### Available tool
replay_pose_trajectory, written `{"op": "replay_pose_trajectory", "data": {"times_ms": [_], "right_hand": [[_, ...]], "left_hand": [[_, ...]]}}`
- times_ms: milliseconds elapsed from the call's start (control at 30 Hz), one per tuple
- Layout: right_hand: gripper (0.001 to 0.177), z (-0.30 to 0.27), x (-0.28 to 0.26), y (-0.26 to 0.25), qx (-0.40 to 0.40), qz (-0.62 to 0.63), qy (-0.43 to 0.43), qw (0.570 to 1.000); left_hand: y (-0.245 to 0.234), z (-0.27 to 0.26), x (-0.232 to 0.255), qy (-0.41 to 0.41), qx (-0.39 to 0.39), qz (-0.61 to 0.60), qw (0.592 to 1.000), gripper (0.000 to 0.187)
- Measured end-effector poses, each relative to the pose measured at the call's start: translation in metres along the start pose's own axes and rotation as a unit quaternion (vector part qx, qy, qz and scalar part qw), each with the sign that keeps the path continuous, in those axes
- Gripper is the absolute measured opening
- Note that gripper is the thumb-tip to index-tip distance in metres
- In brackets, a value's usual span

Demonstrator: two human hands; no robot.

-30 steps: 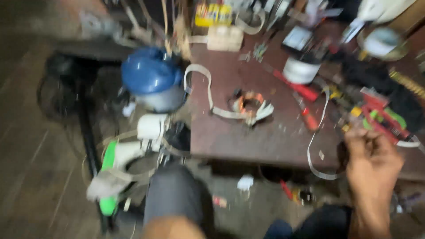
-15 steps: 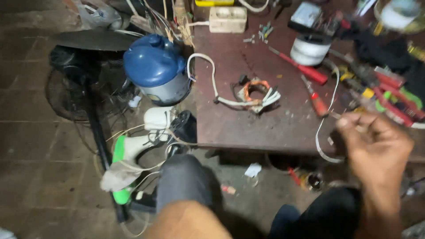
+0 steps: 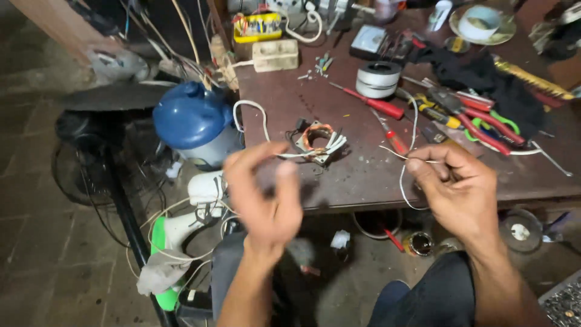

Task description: The person works on a small electrical component, likely a motor, at a cluttered workbench. They use pliers to strip wires and a lighter to heat the wire ends, then wrap the connections with white tape.

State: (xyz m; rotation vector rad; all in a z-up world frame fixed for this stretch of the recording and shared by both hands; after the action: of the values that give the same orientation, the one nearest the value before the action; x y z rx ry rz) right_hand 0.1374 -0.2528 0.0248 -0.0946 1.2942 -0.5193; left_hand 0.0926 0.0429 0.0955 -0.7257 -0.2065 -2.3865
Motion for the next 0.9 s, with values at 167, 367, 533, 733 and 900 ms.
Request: {"op": "replay_pose_trajectory", "data": {"times_ms": [167,367,533,733,900], "right_hand": [[0.013,0.022,-0.019,0.004,-0.011,0.047,-0.029,0.998],[0.012,0.032,-0.001,0.003,-0.019,0.084,-0.014,0.996],[0.012,0.029,0.013,0.009,-0.015,0.059,0.001,0.998],[0.01,0.033,0.025,0.019,-0.004,0.046,0.004,0.999],[0.01,0.026,0.017,0.024,-0.008,0.071,-0.01,0.997]], "left_hand": [[0.09,-0.034,-0.044,-0.026,-0.377,0.132,0.916,0.088],[0.121,-0.031,-0.067,-0.069,-0.505,0.291,0.81,0.105],[0.103,-0.026,-0.066,-0.115,-0.481,0.32,0.808,0.103],[0.113,-0.036,-0.083,-0.136,-0.479,0.239,0.834,0.099],[0.115,-0.042,-0.1,-0.17,-0.455,0.194,0.852,0.096]]}}
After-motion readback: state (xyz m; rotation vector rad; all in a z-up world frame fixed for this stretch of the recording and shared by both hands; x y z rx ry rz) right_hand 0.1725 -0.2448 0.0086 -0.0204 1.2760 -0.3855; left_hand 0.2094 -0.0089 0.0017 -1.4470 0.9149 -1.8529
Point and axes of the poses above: each hand's wrist, its own z-axis towards the middle knuckle, its own y-axis out of the palm, x = y × z, the point moved 9 cm from there along z, towards the middle knuckle, and after that the axes turned 5 degrees about y, right-handed, at the moved point
